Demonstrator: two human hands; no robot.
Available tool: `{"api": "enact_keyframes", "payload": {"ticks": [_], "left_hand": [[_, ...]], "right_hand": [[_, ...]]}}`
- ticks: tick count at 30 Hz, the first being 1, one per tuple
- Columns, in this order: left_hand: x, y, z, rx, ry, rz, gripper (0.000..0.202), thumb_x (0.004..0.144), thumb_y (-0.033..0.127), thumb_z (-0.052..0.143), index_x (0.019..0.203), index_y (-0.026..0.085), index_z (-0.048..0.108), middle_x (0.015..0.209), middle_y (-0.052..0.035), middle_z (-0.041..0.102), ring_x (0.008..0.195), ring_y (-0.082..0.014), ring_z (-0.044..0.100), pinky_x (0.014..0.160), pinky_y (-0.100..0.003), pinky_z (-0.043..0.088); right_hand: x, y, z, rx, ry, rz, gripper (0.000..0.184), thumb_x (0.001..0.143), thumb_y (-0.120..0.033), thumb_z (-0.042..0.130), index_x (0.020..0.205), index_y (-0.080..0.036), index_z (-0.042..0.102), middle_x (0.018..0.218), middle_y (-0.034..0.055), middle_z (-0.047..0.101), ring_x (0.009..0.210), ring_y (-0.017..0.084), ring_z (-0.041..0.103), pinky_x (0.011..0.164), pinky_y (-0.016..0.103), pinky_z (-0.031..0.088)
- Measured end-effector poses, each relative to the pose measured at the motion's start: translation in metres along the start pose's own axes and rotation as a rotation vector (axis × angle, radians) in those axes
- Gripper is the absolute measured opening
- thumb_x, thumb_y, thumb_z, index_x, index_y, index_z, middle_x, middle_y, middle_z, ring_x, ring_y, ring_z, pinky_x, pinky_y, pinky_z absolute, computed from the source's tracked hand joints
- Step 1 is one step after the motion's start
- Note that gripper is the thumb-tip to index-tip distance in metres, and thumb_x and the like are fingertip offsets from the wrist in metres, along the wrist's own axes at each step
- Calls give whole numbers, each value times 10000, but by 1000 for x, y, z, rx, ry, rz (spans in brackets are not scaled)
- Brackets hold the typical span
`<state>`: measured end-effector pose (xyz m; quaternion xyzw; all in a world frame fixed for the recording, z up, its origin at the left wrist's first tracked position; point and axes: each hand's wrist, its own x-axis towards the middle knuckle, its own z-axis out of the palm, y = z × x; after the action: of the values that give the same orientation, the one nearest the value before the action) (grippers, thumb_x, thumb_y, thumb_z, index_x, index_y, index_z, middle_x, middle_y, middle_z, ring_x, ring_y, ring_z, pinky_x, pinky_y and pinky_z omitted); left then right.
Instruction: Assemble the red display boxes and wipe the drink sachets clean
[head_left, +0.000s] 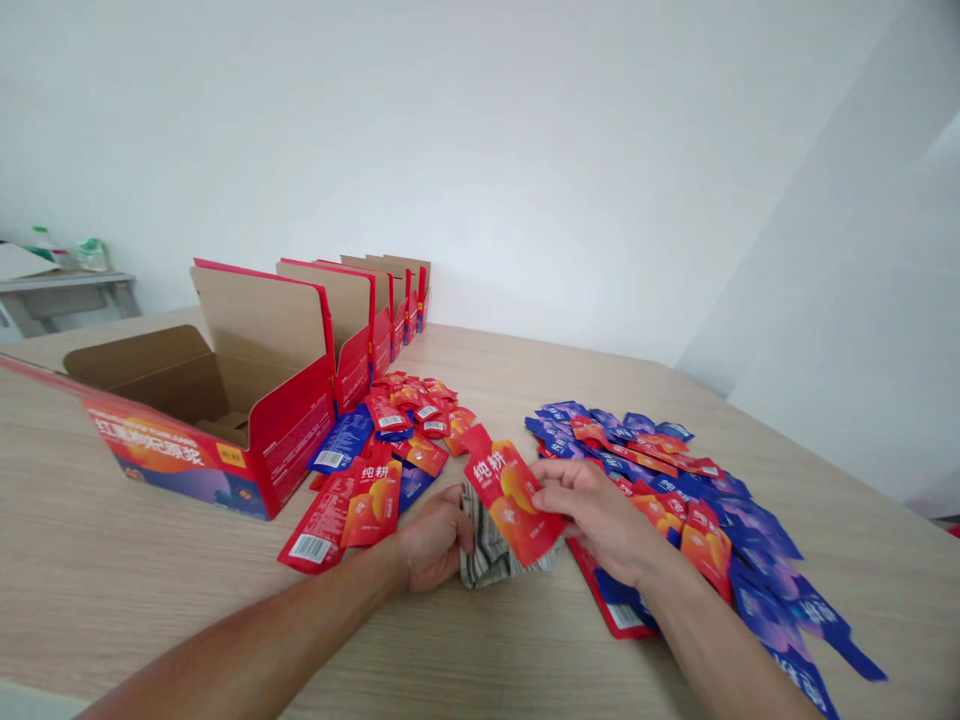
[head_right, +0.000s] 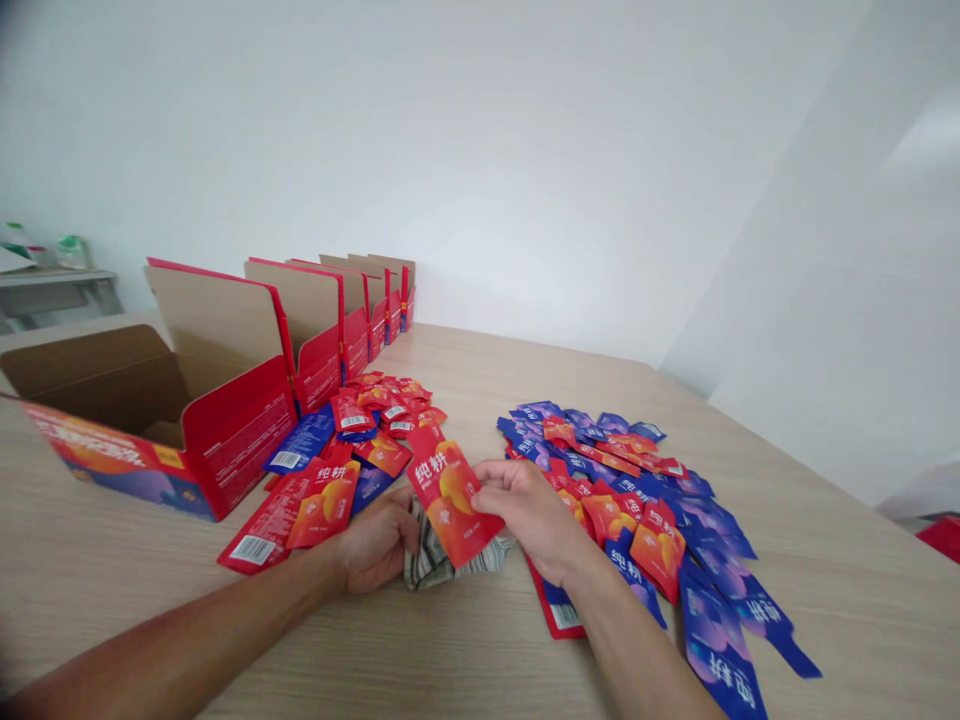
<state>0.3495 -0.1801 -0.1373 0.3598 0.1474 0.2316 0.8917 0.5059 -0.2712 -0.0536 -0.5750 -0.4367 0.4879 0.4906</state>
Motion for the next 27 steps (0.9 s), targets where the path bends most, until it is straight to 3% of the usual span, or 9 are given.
{"api": "enact_keyframes", "payload": {"ticks": [4,9,14,17,20,22,24,27], "left_hand": [[1,0,-1,-8,-11,37,578,391,-81,504,890,141,694,816,-56,744,872,-264,745,765,-327,576],[2,0,-2,-7,44,-12,611,367,-74,481,900,151,679,808,-36,726,858,-254,729,679,-281,556],[0,2,0,-12,102,-49,645,354,-72,466,922,160,664,819,-25,713,800,-237,720,669,-290,556],[-2,3,3,-1,111,-33,632,355,-73,463,908,159,662,808,-27,707,786,-236,714,670,-300,560],[-3,4,3,9,86,-33,614,365,-66,462,899,159,664,806,-23,698,790,-228,712,679,-297,563],[-2,4,3,14,86,-42,609,369,-62,462,898,163,664,808,-18,694,800,-222,710,684,-288,564],[-1,3,2,21,113,-44,604,369,-66,465,892,162,662,801,-17,692,818,-219,708,686,-275,561],[0,3,1,24,127,-32,617,374,-76,469,911,157,663,799,-23,693,860,-223,704,705,-262,556]], "right_hand": [[51,-8,22,-53,59,-66,177,660,-279,740,773,-172,656,579,-62,588,446,64,420,411,183,305],[114,2,47,-216,97,-31,137,744,-177,715,794,-191,588,591,-60,603,481,97,532,487,219,473],[134,21,47,-567,97,-26,202,755,-174,779,696,-201,588,495,-49,567,512,163,611,542,261,485],[132,23,42,-795,141,-89,208,732,-246,839,704,-197,639,610,6,665,673,211,684,637,277,480],[128,14,28,-963,227,-151,213,799,-370,809,873,-197,709,839,45,752,854,221,710,742,276,476],[126,5,7,-1049,308,-159,254,889,-408,724,1033,-199,713,962,54,769,922,205,708,797,269,474],[126,-2,-24,-1131,406,-123,274,956,-378,648,1138,-179,693,1075,85,764,1004,205,698,869,275,469],[124,-3,-77,-1257,563,5,342,971,-294,635,1241,-86,647,1283,223,681,1217,284,623,1013,351,431]]}}
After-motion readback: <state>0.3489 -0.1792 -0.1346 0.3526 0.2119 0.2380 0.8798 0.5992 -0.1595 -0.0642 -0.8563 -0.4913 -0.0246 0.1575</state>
